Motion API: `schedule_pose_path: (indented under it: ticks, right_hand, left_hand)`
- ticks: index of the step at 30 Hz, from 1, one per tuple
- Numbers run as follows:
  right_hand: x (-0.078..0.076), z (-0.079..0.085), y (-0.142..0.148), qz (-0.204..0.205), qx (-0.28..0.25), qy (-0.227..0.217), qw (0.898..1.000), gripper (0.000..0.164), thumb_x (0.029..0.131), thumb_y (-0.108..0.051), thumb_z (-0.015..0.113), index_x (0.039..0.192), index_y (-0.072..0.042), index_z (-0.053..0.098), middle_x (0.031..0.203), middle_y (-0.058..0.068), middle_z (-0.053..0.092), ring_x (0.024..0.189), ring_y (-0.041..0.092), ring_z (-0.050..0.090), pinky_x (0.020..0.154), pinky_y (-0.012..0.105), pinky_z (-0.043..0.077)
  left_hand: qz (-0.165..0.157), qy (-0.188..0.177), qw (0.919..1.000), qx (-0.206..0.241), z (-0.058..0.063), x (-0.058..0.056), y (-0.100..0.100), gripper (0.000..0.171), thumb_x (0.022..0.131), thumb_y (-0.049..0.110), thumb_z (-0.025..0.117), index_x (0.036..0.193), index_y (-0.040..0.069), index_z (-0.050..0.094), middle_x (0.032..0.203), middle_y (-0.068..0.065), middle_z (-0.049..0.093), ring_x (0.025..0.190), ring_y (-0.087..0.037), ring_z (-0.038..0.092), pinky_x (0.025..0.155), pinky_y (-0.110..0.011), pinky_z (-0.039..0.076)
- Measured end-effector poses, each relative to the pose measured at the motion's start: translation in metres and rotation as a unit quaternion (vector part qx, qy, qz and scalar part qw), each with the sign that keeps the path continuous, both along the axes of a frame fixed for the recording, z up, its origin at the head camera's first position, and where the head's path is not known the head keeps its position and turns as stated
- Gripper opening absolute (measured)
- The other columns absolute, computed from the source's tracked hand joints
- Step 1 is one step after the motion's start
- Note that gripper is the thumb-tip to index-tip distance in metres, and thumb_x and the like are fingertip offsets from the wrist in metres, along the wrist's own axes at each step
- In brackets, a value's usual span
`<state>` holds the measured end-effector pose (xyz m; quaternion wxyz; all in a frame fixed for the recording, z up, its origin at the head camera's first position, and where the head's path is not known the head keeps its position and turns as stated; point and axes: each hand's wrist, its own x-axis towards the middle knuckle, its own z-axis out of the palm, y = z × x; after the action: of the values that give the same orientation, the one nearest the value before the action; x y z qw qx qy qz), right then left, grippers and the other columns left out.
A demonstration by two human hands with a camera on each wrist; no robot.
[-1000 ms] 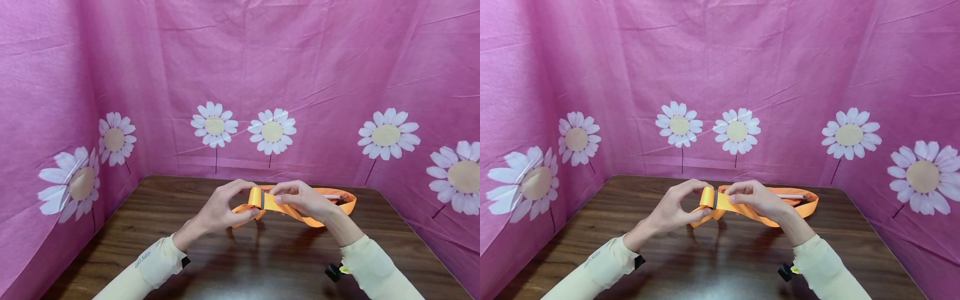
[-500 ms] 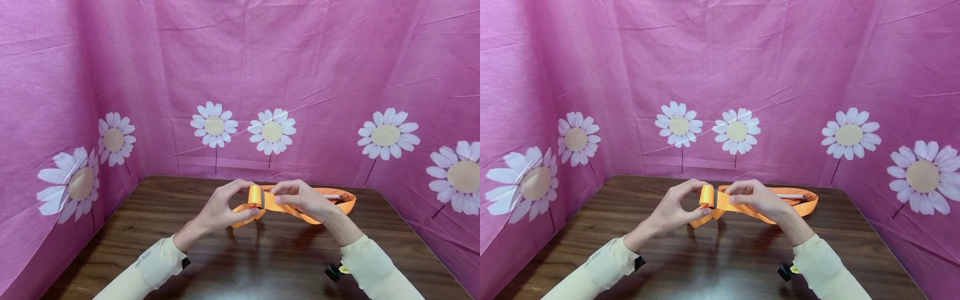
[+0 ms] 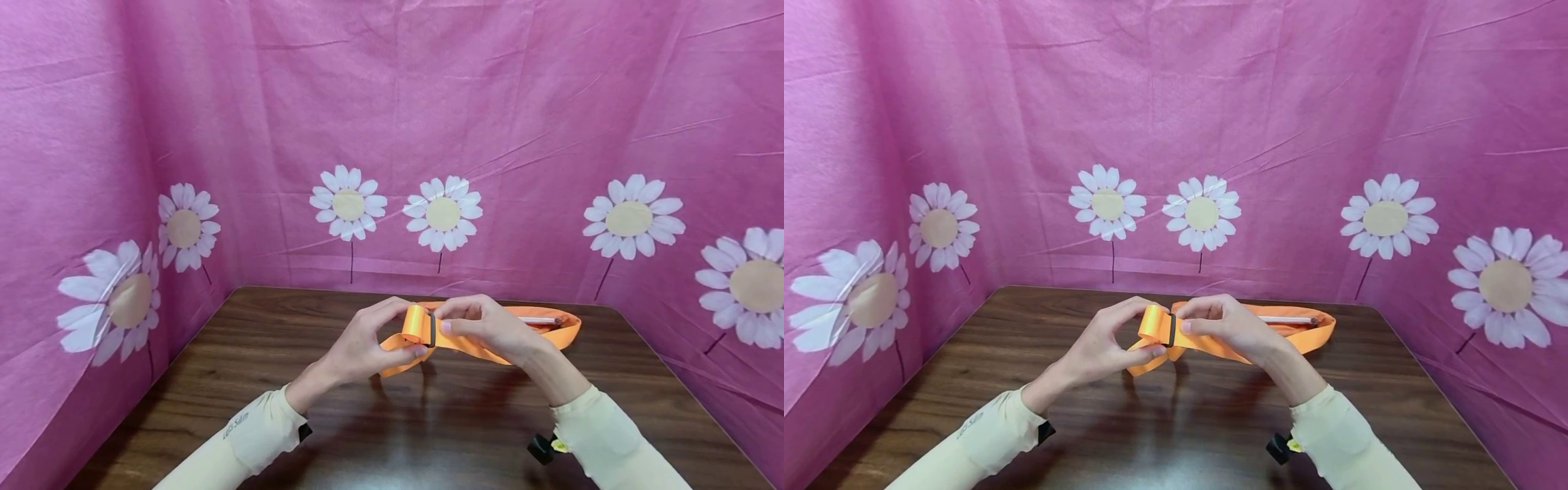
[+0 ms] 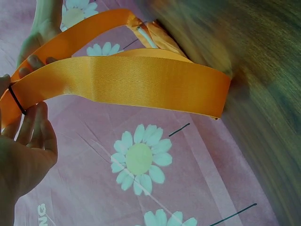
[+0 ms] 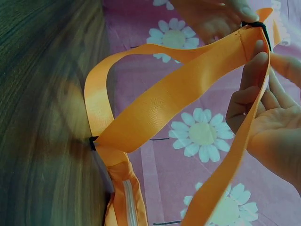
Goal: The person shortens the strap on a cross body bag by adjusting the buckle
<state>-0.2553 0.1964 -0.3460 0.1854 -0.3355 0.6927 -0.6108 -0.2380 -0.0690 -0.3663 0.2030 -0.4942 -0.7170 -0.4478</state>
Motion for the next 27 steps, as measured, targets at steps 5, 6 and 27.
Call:
schedule_pose_path:
  ticks: [5,6,27]
  right_hand:
    - [0.004,0.003,-0.004,-0.014,0.032,0.004,0.999,0.021,0.101,-0.018,0.065,0.110,0.000,0.071,0.097,0.014,0.068,0.082,0.019,0.053,0.072,0.032,0.046]
    - [0.005,0.003,-0.005,-0.017,0.039,0.006,0.999,0.020,0.100,-0.019,0.066,0.108,0.000,0.071,0.095,0.013,0.067,0.083,0.020,0.053,0.074,0.033,0.046]
    - [0.012,0.008,-0.010,-0.014,-0.006,0.017,1.000,0.015,0.099,-0.014,0.066,0.101,0.001,0.068,0.087,0.022,0.069,0.095,0.031,0.060,0.090,0.043,0.047]
  left_hand:
    - [-0.004,0.006,1.0000,0.000,-0.001,0.000,0.001,0.047,0.082,0.021,0.088,0.123,0.014,0.066,0.113,0.008,0.065,0.104,-0.011,0.062,0.092,-0.036,0.052]
    - [-0.005,0.007,1.0000,0.000,-0.001,0.000,0.001,0.048,0.082,0.020,0.088,0.124,0.013,0.066,0.113,0.008,0.065,0.104,-0.011,0.062,0.091,-0.037,0.052]
    - [0.043,0.095,0.9939,-0.037,-0.012,-0.004,0.007,0.043,0.086,0.023,0.085,0.124,0.012,0.067,0.117,0.004,0.068,0.106,-0.009,0.061,0.091,-0.028,0.047]
